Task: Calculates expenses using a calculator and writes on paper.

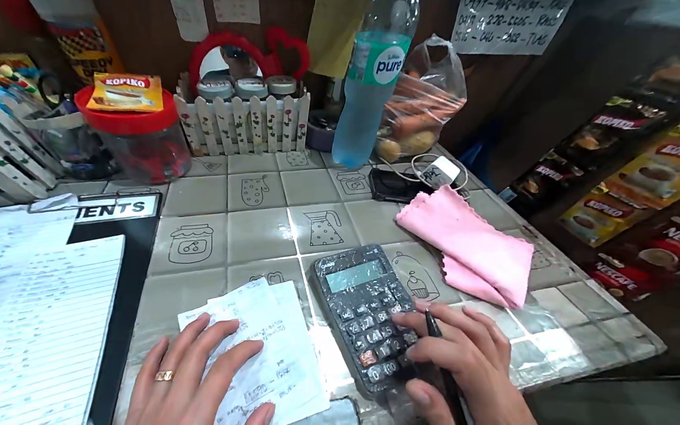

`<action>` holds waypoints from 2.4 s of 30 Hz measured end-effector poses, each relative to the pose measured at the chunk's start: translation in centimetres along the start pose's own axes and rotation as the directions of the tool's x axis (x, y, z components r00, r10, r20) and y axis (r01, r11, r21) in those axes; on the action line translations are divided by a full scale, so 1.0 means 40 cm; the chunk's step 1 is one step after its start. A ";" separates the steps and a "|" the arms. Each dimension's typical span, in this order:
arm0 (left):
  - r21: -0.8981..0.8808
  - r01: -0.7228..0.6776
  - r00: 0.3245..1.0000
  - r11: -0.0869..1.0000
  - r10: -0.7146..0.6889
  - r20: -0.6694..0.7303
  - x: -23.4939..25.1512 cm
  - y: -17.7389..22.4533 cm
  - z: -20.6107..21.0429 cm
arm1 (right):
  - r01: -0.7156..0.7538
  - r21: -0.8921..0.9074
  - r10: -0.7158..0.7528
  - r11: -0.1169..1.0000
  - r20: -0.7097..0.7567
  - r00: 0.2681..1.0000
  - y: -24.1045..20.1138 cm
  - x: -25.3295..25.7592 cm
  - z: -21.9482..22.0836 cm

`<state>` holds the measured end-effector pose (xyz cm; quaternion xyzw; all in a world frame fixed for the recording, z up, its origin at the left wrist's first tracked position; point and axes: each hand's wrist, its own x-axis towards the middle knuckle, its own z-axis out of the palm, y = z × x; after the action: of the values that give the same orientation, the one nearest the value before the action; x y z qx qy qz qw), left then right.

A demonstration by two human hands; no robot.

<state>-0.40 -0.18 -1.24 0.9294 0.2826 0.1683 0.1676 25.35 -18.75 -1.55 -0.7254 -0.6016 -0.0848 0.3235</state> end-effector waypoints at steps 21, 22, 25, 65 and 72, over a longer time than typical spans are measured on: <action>-0.010 0.000 1.000 1.000 0.000 0.017 0.001 0.003 -0.006 | -0.047 0.145 0.059 0.988 -0.076 0.995 0.003 -0.055 0.007; -0.009 -0.002 1.000 1.000 0.003 0.012 0.000 0.001 -0.005 | -0.107 0.146 0.124 0.983 -0.112 0.986 0.012 -0.059 0.009; 0.000 -0.006 1.000 1.000 0.006 0.000 0.002 0.000 0.000 | -0.143 0.105 0.163 0.984 -0.222 0.961 0.031 -0.078 0.028; 0.033 -0.029 1.000 0.999 0.029 -0.005 0.001 -0.006 0.007 | 0.021 0.093 -0.021 0.995 -0.005 1.000 -0.031 -0.067 0.011; 0.049 -0.027 1.000 0.998 0.028 -0.013 -0.001 -0.006 0.010 | -0.006 0.088 0.003 0.996 0.040 0.999 -0.031 -0.022 0.008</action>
<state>-0.37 -0.10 -1.70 0.9357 0.2750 0.1701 0.1407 23.89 -19.21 -1.80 -0.7133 -0.6096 -0.0427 0.3433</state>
